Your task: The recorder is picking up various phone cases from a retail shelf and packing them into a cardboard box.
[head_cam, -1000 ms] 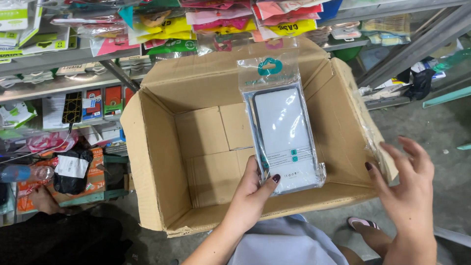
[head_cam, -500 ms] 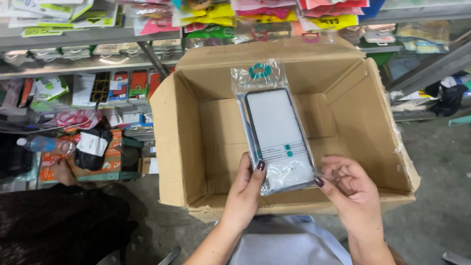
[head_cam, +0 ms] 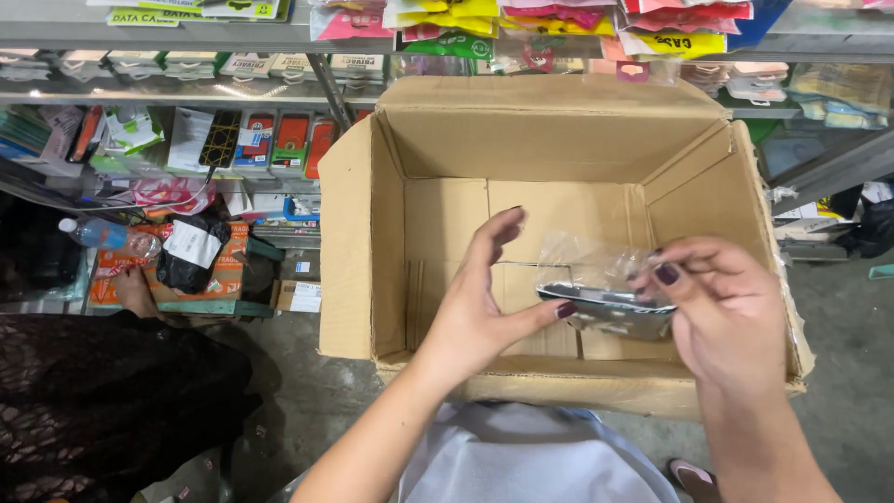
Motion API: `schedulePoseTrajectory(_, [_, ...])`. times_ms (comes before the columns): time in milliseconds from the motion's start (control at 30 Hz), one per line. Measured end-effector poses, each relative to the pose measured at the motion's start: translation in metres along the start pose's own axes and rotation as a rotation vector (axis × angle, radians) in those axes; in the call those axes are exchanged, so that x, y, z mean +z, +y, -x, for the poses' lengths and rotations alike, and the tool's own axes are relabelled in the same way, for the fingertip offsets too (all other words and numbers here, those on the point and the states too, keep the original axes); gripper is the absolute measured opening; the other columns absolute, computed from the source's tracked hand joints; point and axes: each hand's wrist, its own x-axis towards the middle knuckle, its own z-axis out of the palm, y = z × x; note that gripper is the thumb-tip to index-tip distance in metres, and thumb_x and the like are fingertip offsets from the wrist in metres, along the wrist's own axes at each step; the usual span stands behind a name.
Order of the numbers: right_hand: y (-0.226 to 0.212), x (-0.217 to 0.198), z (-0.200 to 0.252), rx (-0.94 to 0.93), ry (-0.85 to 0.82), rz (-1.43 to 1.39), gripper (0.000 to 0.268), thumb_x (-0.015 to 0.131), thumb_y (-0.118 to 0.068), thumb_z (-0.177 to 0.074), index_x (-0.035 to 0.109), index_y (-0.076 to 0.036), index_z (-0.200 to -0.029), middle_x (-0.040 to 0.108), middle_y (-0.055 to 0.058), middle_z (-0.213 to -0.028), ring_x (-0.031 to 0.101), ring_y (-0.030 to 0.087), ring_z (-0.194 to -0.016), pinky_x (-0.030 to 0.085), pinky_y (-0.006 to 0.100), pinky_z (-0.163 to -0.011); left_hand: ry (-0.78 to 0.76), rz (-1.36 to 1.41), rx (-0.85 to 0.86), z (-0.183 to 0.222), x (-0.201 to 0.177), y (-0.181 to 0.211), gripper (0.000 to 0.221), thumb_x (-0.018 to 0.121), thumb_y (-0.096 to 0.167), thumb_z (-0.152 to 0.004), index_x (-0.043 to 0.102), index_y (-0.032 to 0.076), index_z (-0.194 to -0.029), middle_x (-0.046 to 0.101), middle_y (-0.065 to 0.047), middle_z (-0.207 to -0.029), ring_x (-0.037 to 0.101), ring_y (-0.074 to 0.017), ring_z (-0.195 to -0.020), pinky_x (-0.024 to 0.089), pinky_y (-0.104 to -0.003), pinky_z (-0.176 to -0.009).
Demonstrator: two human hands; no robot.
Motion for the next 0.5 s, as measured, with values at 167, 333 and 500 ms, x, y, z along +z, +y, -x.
schedulePoseTrajectory(167, [-0.026, 0.004, -0.012, 0.0, 0.042, -0.087, 0.012, 0.068, 0.002, -0.106, 0.063, 0.006, -0.116, 0.07, 0.018, -0.106, 0.071, 0.027, -0.094, 0.058, 0.039, -0.089, -0.206, 0.47, -0.209, 0.001, 0.023, -0.035, 0.044, 0.077, 0.012, -0.094, 0.055, -0.001, -0.13, 0.064, -0.012, -0.12, 0.059, -0.0191, -0.116, 0.047, -0.034, -0.101])
schedulePoseTrajectory(333, [-0.039, 0.003, -0.017, -0.072, -0.001, -0.17, 0.01, 0.068, -0.001, -0.113, 0.061, 0.005, -0.117, 0.068, 0.018, -0.113, 0.063, 0.023, -0.103, 0.05, 0.038, -0.098, -0.126, 0.791, -0.259, -0.009, 0.034, -0.017, 0.007, 0.066, 0.003, -0.105, 0.062, 0.004, -0.11, 0.074, -0.006, -0.11, 0.069, -0.015, -0.111, 0.054, -0.029, -0.102])
schedulePoseTrajectory(500, [-0.052, 0.011, -0.02, 0.032, -0.029, -0.068, 0.022, 0.068, -0.001, -0.099, 0.065, 0.004, -0.12, 0.067, 0.015, -0.122, 0.063, 0.024, -0.122, 0.047, 0.038, -0.115, 0.012, 0.878, -0.232, -0.017, 0.038, -0.007, 0.006, 0.066, 0.002, -0.102, 0.064, 0.005, -0.106, 0.074, -0.008, -0.113, 0.07, -0.0155, -0.113, 0.053, -0.03, -0.101])
